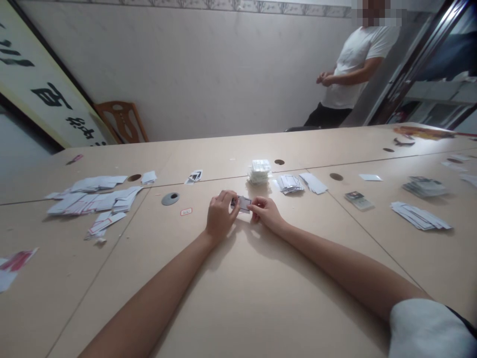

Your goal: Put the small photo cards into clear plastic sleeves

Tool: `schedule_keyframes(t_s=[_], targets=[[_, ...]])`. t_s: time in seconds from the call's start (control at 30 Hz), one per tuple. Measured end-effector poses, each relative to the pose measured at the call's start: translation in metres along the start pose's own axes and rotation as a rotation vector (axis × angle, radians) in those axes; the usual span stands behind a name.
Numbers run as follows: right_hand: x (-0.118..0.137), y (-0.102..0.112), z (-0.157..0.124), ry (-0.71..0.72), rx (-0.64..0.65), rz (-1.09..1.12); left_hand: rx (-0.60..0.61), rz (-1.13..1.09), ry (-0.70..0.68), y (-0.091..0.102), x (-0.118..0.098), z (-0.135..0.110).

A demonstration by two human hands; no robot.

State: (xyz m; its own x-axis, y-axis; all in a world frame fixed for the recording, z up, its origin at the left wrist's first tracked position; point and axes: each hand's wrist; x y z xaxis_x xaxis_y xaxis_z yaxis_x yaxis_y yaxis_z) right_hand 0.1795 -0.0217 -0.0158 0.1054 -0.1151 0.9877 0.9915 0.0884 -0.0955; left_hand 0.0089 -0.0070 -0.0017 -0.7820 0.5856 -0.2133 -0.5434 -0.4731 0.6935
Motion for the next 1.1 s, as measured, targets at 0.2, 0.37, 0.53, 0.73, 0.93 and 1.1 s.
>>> schedule_keyframes(t_s=[0.2, 0.37, 0.53, 0.73, 0.93, 1.1], targets=[[-0.0058, 0.0024, 0.0026, 0.010, -0.030, -0.006, -0.041, -0.015, 0.035, -0.0005, 0.0030, -0.0007], [-0.0064, 0.0032, 0.0033, 0.009, -0.044, 0.012, -0.035, 0.008, 0.050, 0.0041, 0.0009, -0.0001], [-0.0029, 0.0022, 0.0020, 0.025, -0.032, 0.019, 0.001, 0.060, -0.011, 0.0034, -0.0016, -0.0011], [-0.0031, 0.0022, 0.0010, 0.032, -0.007, -0.007, 0.019, 0.122, 0.003, -0.0011, 0.0013, -0.0017], [-0.0049, 0.0029, 0.0015, 0.036, -0.007, 0.004, 0.002, 0.130, -0.019, -0.0004, 0.0001, -0.0007], [-0.0072, 0.0028, 0.0035, 0.046, -0.023, 0.010, -0.008, 0.144, -0.035, -0.0012, -0.0011, -0.0011]])
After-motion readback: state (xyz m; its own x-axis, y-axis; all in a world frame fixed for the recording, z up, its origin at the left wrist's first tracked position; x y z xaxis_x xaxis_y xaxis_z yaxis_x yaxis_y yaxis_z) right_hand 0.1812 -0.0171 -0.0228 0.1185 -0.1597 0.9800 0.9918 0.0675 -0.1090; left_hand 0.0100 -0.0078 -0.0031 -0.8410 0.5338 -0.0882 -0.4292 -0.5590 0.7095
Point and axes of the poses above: each hand's wrist, its own z-axis towards the middle knuckle, its own y-axis out of the back of the hand, x = y × z, and after that the axes turned 7 degrees about z, right-handed
